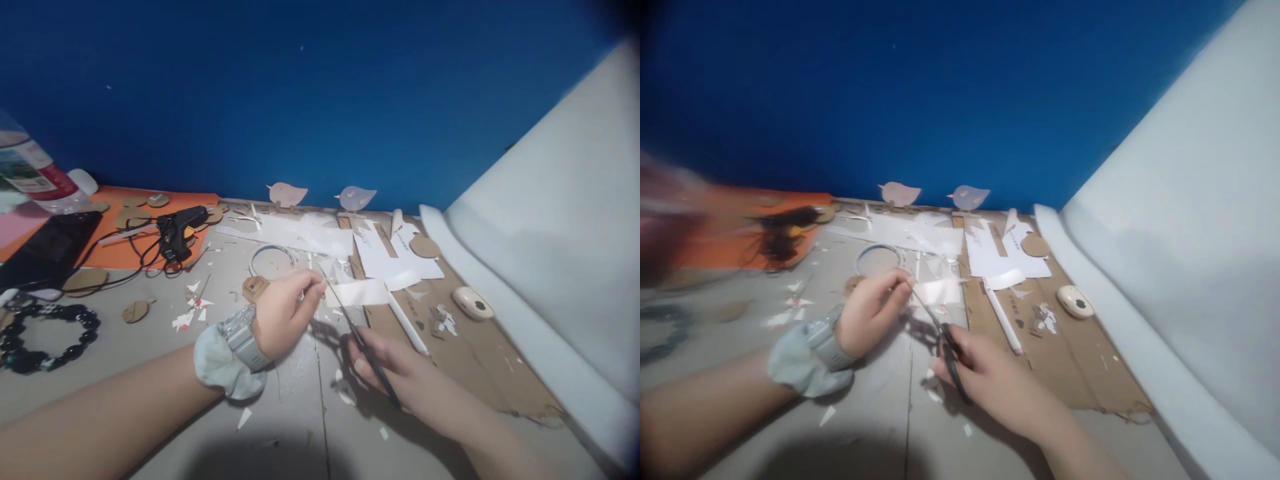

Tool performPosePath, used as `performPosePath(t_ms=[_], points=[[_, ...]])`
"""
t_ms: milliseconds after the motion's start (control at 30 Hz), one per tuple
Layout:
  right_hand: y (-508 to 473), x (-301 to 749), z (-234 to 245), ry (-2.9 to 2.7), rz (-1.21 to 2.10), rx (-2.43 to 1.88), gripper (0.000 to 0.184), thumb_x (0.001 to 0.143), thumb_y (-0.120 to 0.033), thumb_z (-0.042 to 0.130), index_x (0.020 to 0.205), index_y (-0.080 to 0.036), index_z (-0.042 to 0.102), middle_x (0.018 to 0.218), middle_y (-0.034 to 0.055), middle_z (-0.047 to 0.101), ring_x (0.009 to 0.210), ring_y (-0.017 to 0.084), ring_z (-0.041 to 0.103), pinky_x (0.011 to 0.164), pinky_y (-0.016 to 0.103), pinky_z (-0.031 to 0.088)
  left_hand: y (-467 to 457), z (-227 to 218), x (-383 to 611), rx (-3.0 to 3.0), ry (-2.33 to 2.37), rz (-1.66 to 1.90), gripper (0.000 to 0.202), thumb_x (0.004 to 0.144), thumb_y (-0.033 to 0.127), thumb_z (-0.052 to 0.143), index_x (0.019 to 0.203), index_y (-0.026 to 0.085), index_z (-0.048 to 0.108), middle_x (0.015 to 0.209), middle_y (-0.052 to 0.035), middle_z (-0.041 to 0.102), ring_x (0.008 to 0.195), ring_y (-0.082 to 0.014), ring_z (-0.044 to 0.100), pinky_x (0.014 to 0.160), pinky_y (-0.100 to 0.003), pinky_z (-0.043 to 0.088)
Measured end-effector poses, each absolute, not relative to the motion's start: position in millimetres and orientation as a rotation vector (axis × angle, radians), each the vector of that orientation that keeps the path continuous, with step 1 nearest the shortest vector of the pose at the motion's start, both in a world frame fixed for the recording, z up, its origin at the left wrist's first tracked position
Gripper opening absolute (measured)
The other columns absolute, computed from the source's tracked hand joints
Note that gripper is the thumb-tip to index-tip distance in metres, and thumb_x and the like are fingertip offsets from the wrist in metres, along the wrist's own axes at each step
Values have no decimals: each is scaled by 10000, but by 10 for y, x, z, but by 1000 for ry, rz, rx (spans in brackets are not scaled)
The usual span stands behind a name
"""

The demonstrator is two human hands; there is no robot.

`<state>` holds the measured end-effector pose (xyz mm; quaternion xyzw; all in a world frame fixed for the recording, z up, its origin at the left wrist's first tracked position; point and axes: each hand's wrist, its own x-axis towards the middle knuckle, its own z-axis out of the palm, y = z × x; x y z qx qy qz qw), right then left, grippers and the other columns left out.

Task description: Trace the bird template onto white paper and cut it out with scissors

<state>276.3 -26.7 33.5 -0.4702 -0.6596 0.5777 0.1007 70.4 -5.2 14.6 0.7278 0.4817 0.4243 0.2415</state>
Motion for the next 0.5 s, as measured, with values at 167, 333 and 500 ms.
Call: performPosePath(t_ms=[167,333,500], points=[[-257,2725,346,-1937,1663,-1355,241,887,-400,467,764,-194,439,653,-44,346,575,103,325,531,221,293,-65,162,728,1961,1239,1131,240,918,295,365,751,186,498,683,2,555,684,-137,534,671,-259,401],[-239,2718,402,-1920,1634,-1350,260,890,-425,457,771,-194,442,676,-35,372,605,112,363,546,230,307,-76,148,745,1812,1176,1118,274,928,339,339,778,180,503,676,9,526,654,-128,521,652,-258,412],[-249,2714,380,-1897,1576,-1385,237,886,-445,454,860,-215,508,797,-7,494,751,151,486,691,262,396,-109,157,787,1771,974,1027,212,902,330,420,935,166,551,825,-25,596,751,-142,556,693,-272,436]])
